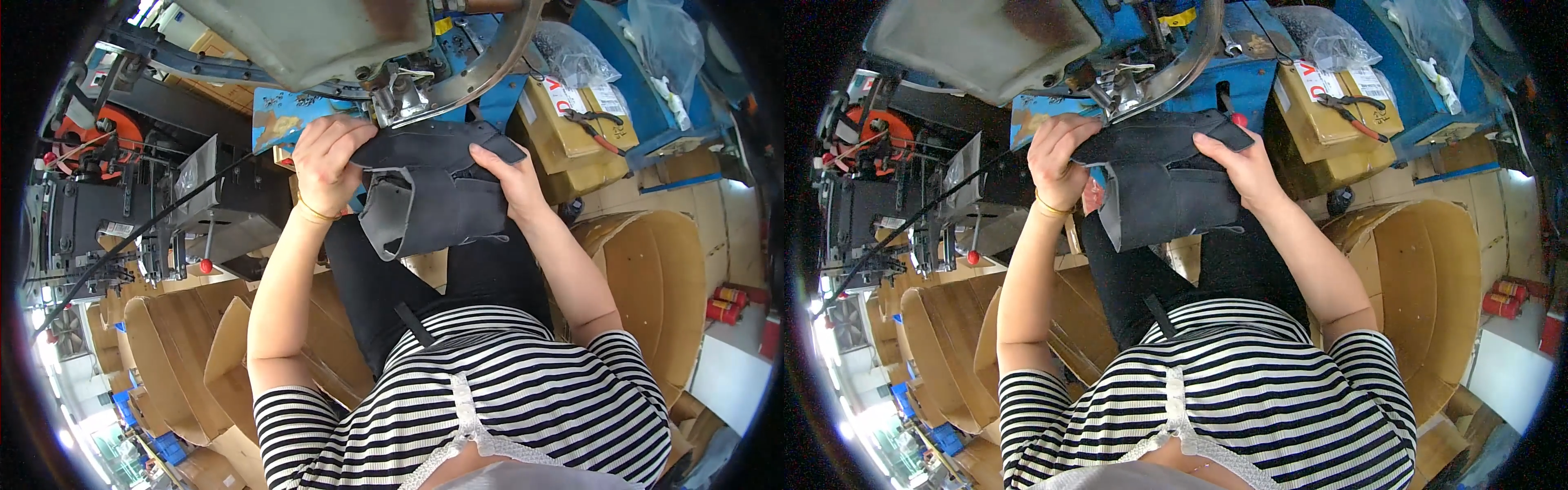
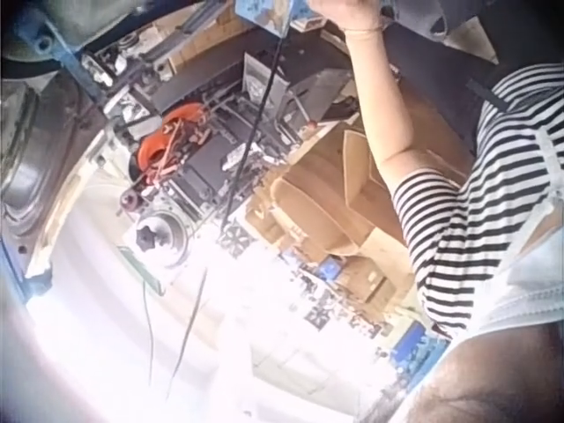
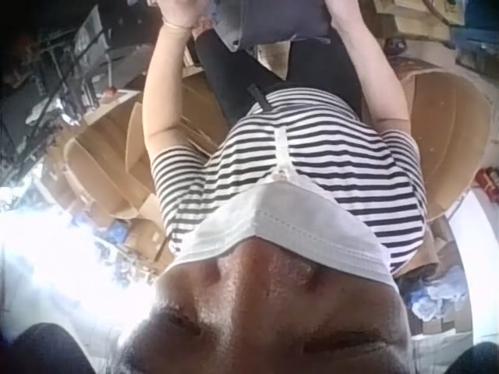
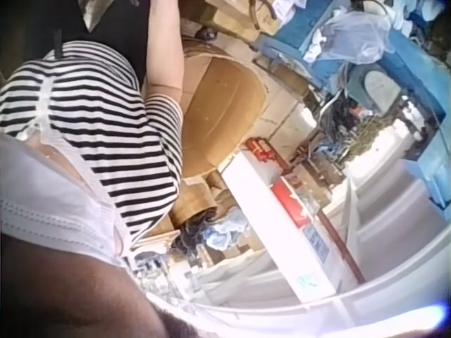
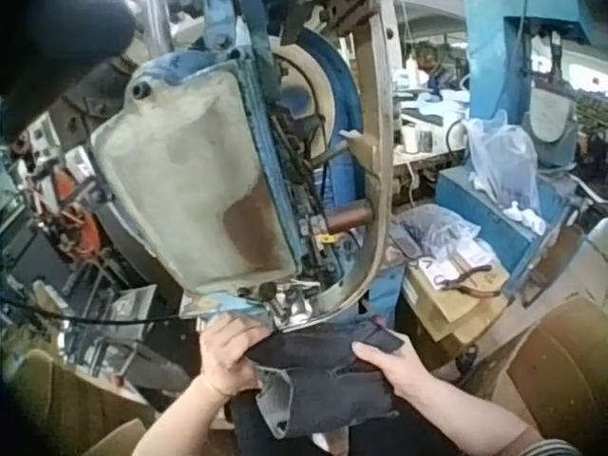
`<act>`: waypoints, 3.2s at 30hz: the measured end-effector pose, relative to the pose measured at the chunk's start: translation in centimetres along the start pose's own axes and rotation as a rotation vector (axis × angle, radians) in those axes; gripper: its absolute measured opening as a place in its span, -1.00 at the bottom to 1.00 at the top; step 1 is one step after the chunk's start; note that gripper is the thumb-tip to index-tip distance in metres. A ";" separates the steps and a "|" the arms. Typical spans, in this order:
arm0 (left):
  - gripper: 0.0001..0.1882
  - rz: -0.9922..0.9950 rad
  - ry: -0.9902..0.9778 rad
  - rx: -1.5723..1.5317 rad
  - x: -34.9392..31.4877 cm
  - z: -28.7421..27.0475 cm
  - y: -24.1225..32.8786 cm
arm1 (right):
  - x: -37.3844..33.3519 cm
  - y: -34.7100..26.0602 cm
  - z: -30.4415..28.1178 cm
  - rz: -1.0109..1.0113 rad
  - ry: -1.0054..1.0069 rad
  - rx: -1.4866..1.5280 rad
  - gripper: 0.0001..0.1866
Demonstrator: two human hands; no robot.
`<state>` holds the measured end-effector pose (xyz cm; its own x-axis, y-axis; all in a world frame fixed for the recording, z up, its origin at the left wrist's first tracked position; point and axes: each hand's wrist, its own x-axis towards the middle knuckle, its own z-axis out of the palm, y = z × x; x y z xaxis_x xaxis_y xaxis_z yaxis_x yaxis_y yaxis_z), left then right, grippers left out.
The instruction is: Checking shoe upper components and using an industrial machine to press or assemble them.
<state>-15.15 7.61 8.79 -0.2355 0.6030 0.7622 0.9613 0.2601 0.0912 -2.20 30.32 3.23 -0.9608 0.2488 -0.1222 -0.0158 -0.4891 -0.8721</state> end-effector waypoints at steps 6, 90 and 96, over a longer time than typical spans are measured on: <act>-0.55 -0.021 0.007 0.061 -0.2 0.4 0.7 | 0.0 0.0 -0.1 0.045 0.017 0.009 -0.78; -0.65 -0.408 0.007 -0.060 -5.2 -1.9 -0.3 | 1.5 -0.3 4.6 -0.012 0.000 -0.433 -0.28; -0.63 -0.353 0.010 -0.070 -5.2 -1.8 -0.8 | 2.3 1.3 3.1 -0.216 0.034 -0.457 -0.66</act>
<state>-14.46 2.87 5.88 -0.5535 0.4777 0.6823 0.8286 0.3986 0.3931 -5.30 27.67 3.25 -0.9392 0.3350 0.0755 -0.0834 -0.0094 -0.9965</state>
